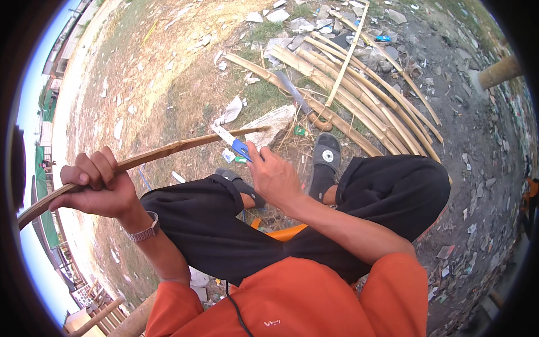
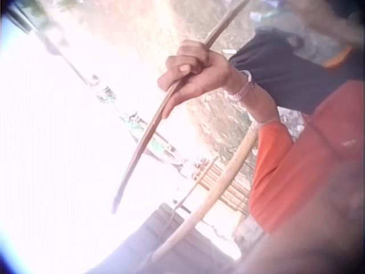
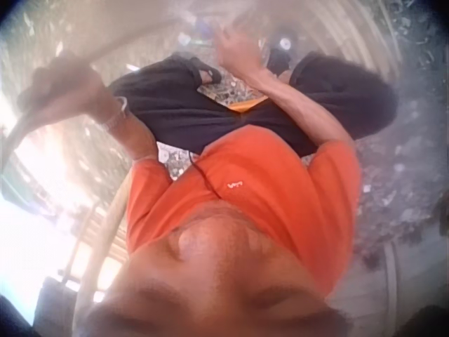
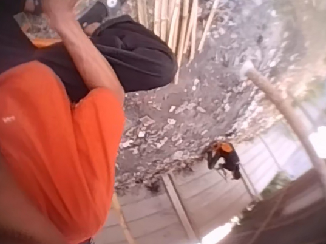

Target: The person sits cross-legged on a small stool and uses a blue utility knife to shave and smooth a long, thin piece of bamboo. They hold the bamboo with their left hand and carefully scrape along its length with the knife in their right hand, rotating the piece to work on different sides.

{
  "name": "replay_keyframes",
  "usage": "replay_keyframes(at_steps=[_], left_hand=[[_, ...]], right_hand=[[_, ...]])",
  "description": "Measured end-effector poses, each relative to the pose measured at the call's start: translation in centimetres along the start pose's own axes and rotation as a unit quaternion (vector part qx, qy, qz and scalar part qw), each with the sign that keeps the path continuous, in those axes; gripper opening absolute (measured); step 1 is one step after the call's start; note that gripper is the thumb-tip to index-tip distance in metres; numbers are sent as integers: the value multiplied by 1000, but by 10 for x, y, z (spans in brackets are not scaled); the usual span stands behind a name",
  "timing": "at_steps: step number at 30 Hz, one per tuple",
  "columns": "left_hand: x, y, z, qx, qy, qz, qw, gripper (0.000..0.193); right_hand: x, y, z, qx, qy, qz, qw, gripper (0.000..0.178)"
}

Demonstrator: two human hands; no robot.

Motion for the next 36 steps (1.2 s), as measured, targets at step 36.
replay_keyframes(at_steps=[36], left_hand=[[22, 10, -11, -100, 81, -16, 992, 59]], right_hand=[[-4, -27, -32, -241, -90, -32, 966, 28]])
Point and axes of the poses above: each hand's wrist, its own x-axis away from the middle knuckle, its own z-axis out of the back of the hand, y = z × x, the point moved 9 cm from there along -x, towards the middle knuckle, and after that the axes turned 11 degrees about -y, right-handed, at the moved point
